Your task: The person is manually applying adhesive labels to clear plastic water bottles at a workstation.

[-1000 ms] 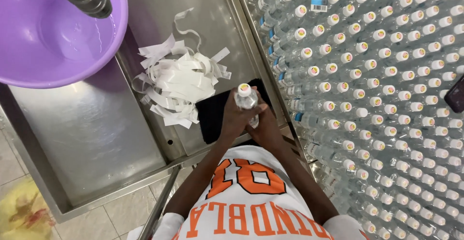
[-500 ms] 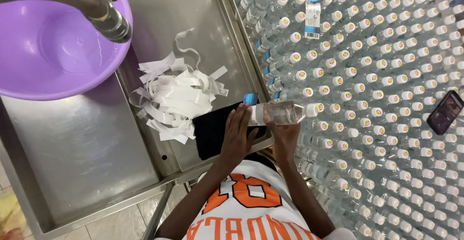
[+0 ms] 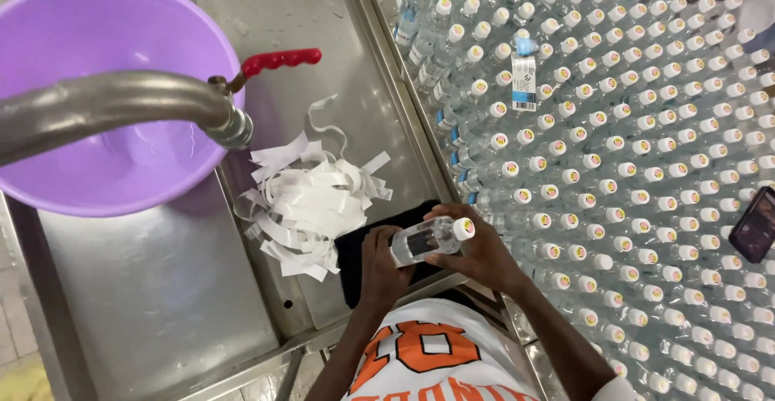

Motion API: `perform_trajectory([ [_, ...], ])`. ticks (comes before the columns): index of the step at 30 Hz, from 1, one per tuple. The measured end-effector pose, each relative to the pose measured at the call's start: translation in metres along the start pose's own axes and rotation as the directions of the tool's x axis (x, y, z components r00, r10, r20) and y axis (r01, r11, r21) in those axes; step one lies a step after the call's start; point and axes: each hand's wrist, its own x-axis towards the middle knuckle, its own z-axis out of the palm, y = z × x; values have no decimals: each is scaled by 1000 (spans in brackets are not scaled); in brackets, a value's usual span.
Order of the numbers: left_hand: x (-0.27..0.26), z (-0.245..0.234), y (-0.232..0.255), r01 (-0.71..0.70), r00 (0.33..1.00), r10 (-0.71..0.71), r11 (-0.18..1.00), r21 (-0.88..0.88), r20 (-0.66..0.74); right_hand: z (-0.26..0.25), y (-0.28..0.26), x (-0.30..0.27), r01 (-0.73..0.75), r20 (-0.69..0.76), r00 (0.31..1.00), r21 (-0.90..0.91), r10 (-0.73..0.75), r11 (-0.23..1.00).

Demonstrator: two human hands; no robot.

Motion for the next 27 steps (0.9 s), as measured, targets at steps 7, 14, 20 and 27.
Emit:
perform_trajectory([
  [7,43,-25,-7,56,990,-54,998,9,-127,-36,-21,78,-132,-2,991,30,132,991],
  [14,50,-34,-73,372,928,-369,926,62,-57,-85,-54,280,113,178,983,-451,-34,886],
  [20,41,-21,-94,664,748,-663,746,-61,34,-101,34,534,363,35,900,-610,-433,704],
  [27,45,1,-110,670,737,-674,739,-75,-52,-124,177,700,410,176,876,-761,-449,502],
])
